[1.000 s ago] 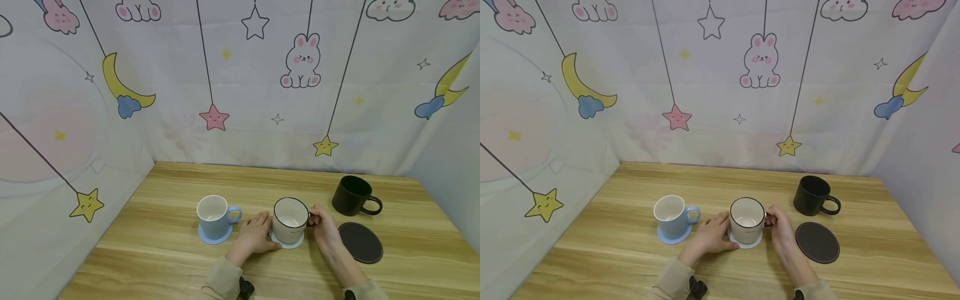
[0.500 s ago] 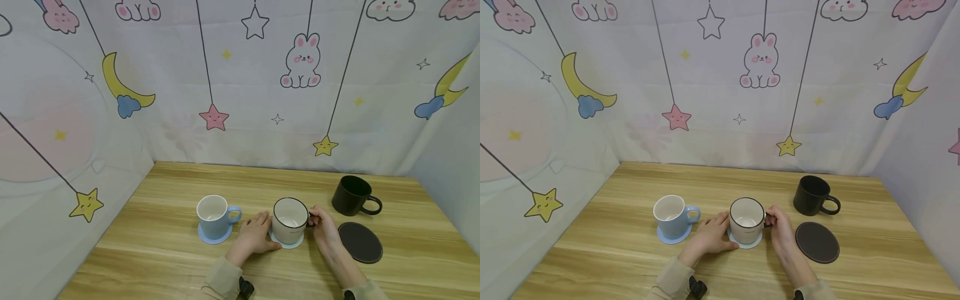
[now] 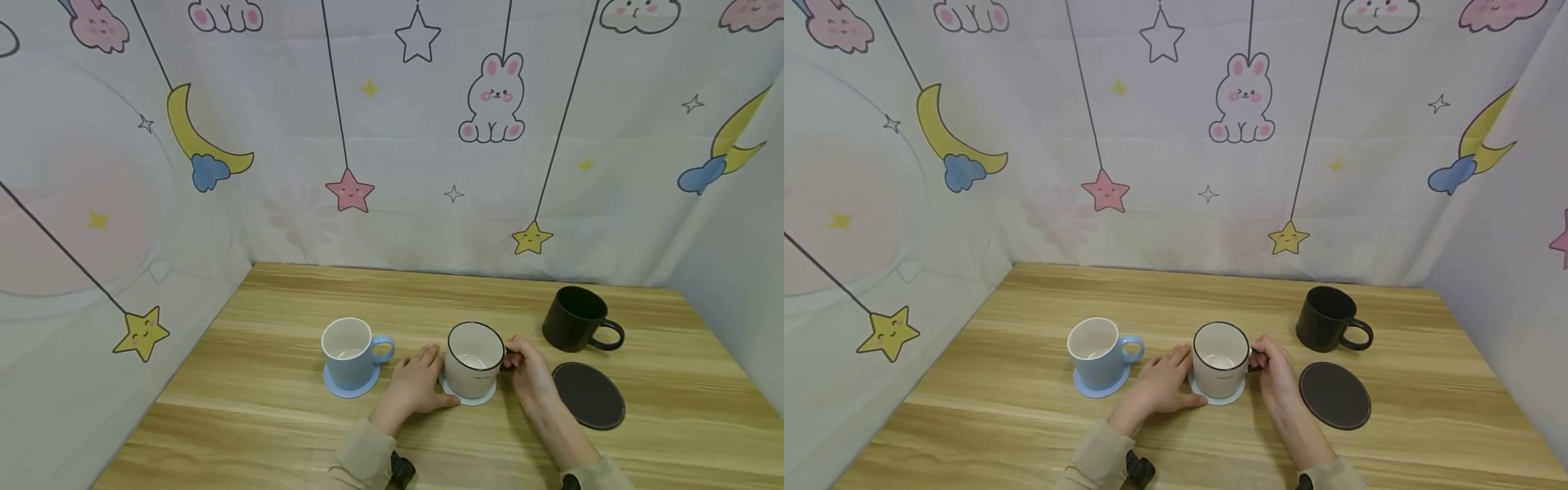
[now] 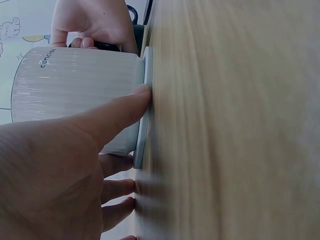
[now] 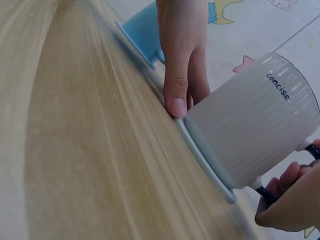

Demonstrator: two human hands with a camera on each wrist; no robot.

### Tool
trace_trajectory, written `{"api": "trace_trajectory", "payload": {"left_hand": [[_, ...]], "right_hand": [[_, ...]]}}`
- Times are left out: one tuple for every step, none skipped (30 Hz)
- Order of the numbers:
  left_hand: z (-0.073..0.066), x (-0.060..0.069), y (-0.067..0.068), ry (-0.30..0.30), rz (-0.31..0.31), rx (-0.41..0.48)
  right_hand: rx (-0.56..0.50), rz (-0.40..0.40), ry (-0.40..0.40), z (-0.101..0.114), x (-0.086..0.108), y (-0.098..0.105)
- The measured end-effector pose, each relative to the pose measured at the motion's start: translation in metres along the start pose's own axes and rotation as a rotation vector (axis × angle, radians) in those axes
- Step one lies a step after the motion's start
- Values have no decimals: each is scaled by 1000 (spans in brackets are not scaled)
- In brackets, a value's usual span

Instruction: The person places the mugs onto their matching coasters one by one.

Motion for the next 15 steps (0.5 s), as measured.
{"api": "trace_trajectory", "payload": {"left_hand": [[0,0,0,0,0,-2],[0,0,0,-2,0,3],[0,0,0,-3,2,9],[0,0,0,-2,2,2],[-1,0,0,-1,2,-6],[-1,0,0,-1,1,-8],[-1,0,1,-1,-1,-10],[-1,0,1,1,-3,-15],[-1,0,1,2,-5,-18],[-1,0,1,3,-9,-20],[-2,-1,2,2,-14,-17],[-2,-1,2,1,-17,-13],[-2,-1,2,0,-21,-14],[-2,-1,2,0,-25,-14],[-2,-1,2,-2,-29,-13]], "right_hand": [[11,6,2,0,0,0],[24,9,4,0,-1,1],[37,13,2,0,-1,2],[52,15,2,0,-1,2],[69,19,1,0,-1,3],[86,25,0,0,-1,3],[105,27,-2,0,-2,4],[123,31,-2,0,-2,4],[141,36,-2,1,-2,4],[156,41,3,1,-3,4],[174,48,5,2,-3,4],[190,55,11,3,-3,3],[212,53,15,3,-4,4],[231,67,30,-3,-10,9],[228,106,68,-4,-14,11]]}}
Point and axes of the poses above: each hand's wrist, its own x-axis away from the middle knuckle, its own y-axis out of the back of the hand, z = x × y, the point moved 7 cm from there along -x, towards the middle knuckle, and after that the axes turned 6 degrees about x, right-handed, at the moved point
